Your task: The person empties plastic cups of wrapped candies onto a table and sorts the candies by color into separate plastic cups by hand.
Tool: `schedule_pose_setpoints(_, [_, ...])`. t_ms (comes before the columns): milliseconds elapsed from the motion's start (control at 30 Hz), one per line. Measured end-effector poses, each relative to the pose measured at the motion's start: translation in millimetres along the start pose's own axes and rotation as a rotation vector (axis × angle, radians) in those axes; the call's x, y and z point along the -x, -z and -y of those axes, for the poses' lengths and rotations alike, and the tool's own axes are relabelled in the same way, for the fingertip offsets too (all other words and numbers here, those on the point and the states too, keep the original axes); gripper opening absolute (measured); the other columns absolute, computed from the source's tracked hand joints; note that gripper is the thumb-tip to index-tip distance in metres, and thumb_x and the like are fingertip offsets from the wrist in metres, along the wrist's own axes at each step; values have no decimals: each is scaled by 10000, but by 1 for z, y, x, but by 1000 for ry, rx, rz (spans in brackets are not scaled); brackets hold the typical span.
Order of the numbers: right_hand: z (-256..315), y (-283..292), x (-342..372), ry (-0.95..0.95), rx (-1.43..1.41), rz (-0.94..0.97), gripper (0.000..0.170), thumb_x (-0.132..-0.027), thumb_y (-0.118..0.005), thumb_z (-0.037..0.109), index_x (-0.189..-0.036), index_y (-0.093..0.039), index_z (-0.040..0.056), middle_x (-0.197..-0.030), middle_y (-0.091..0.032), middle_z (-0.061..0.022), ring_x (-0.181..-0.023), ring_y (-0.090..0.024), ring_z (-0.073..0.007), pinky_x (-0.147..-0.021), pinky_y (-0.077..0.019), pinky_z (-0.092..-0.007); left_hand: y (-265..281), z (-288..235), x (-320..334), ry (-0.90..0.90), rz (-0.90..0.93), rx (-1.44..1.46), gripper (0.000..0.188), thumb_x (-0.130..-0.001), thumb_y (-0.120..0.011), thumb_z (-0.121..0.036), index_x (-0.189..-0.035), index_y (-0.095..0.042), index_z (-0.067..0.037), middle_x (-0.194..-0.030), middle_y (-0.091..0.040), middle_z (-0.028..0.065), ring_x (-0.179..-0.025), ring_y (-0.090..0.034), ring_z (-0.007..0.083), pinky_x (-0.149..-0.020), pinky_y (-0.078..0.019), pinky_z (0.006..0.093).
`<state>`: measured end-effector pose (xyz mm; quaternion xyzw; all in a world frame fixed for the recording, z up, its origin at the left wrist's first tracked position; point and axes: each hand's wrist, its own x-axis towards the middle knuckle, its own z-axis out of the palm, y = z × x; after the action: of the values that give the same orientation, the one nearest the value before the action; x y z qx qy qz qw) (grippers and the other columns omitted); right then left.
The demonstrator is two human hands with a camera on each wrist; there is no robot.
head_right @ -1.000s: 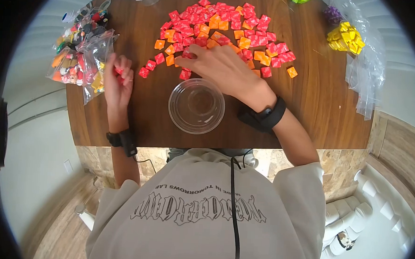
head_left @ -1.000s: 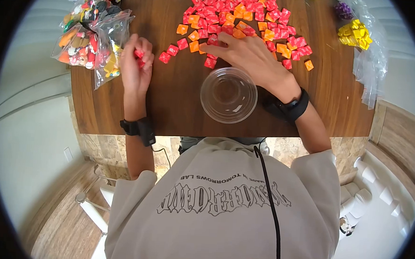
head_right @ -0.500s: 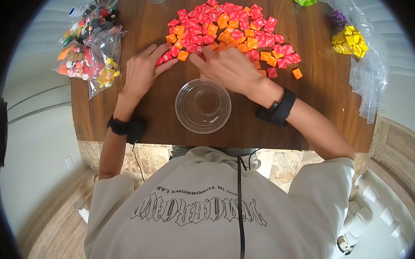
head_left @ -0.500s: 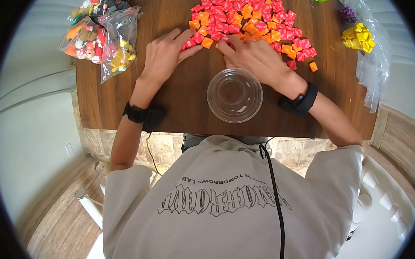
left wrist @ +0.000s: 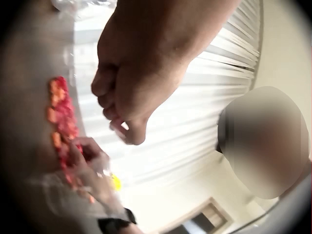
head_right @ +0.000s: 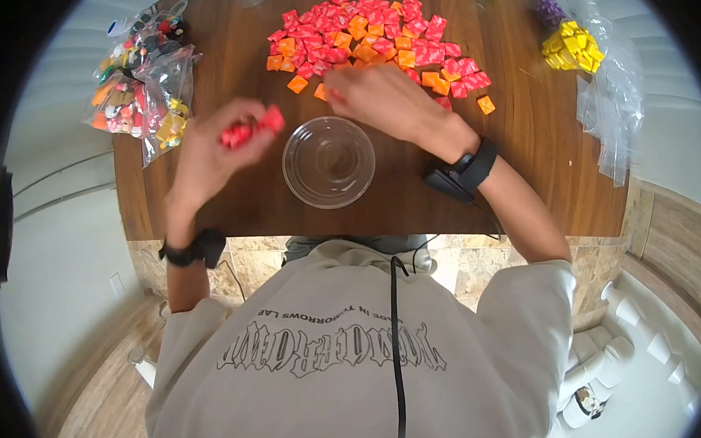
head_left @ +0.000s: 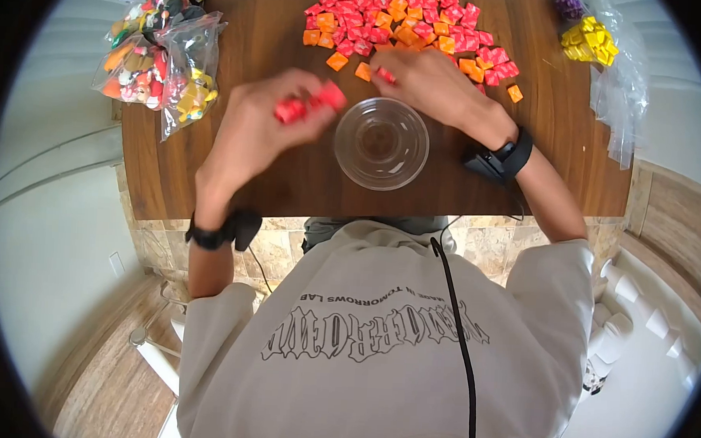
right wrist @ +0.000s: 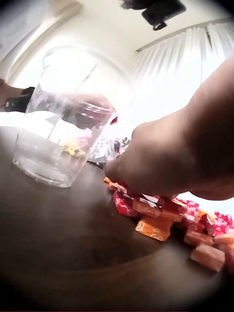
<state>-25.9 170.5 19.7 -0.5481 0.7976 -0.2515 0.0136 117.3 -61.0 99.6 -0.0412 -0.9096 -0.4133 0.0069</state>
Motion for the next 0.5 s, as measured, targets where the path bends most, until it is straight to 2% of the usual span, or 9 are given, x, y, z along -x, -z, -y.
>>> schedule_pose_setpoints(33, [2,0,4,-5,-2,11,177,-973,-618,197,-949,-615,21,-814,-672,-140,-687,-702,-274,-588,-535,-400,3,-26,3,-93,119,52,203,-860,-808,-151,-1005,-698,-61,-785,-680,91,-626,-617,189,-635,-517,279])
schedule_pose_setpoints(100, [6,3,8,-285,-640,-442,173,-1001,-557,163,-975,-666,31,-781,-642,-84,-689,-639,-161,-619,-515,-327,-6,-45,0,-173,256,-65,198,-853,-807,-151,-986,-689,-63,-814,-692,88,-651,-637,221,-640,-526,291])
schedule_pose_setpoints(133, [16,30,14,-619,-992,-360,195,-1009,-520,140,-1050,-673,25,-826,-613,-44,-683,-539,-100,-640,-481,-260,-12,-51,-2,-261,395,-193,195,-846,-807,-152,-966,-679,-66,-842,-705,85,-676,-658,253,-645,-535,304])
schedule_pose_setpoints(167, [24,45,20,-624,-987,-358,195,-1009,-520,140,-1050,-673,25,-826,-613,-44,-683,-539,-100,-640,-481,-260,-20,-54,-7,-263,395,-186,195,-846,-807,-152,-966,-679,-66,-842,-705,85,-676,-658,253,-645,-535,304])
schedule_pose_setpoints(233, [39,66,36,-606,-1945,-423,194,-1007,-497,144,-1016,-643,17,-892,-620,-47,-697,-516,-102,-638,-460,-235,-36,-55,-18,-341,322,-260,203,-833,-802,-144,-941,-651,-63,-891,-709,109,-748,-670,320,-665,-550,342])
schedule_pose_setpoints(367, [89,59,41,-641,-1908,-613,216,-1026,-466,179,-972,-601,19,-1007,-638,-117,-903,-590,-182,-841,-491,-310,-59,-50,-18,-224,248,-26,202,-904,-759,-156,-1030,-668,-27,-946,-725,134,-807,-715,283,-720,-561,340])
schedule_pose_setpoints(400, [96,53,39,-627,-1857,-650,228,-1032,-467,195,-973,-595,15,-1024,-645,-121,-978,-606,-201,-888,-477,-325,-66,-48,-15,-166,132,67,165,-943,-707,-163,-1022,-668,-24,-916,-716,135,-761,-706,299,-681,-551,368])
schedule_pose_setpoints(433, [101,48,37,-645,-1846,-697,244,-1031,-466,194,-942,-592,4,-1023,-650,-129,-1021,-613,-207,-903,-471,-332,-71,-47,-13,-103,12,161,153,-981,-656,-169,-1013,-667,-20,-885,-707,135,-715,-697,314,-642,-542,396])
schedule_pose_setpoints(500, [101,39,34,-571,-1757,-759,290,-1035,-446,203,-907,-592,-12,-974,-658,-148,-1010,-625,-219,-912,-468,-352,-75,-41,-13,-70,-6,242,150,-1010,-618,-145,-1059,-673,-14,-932,-725,139,-742,-716,294,-672,-557,376])
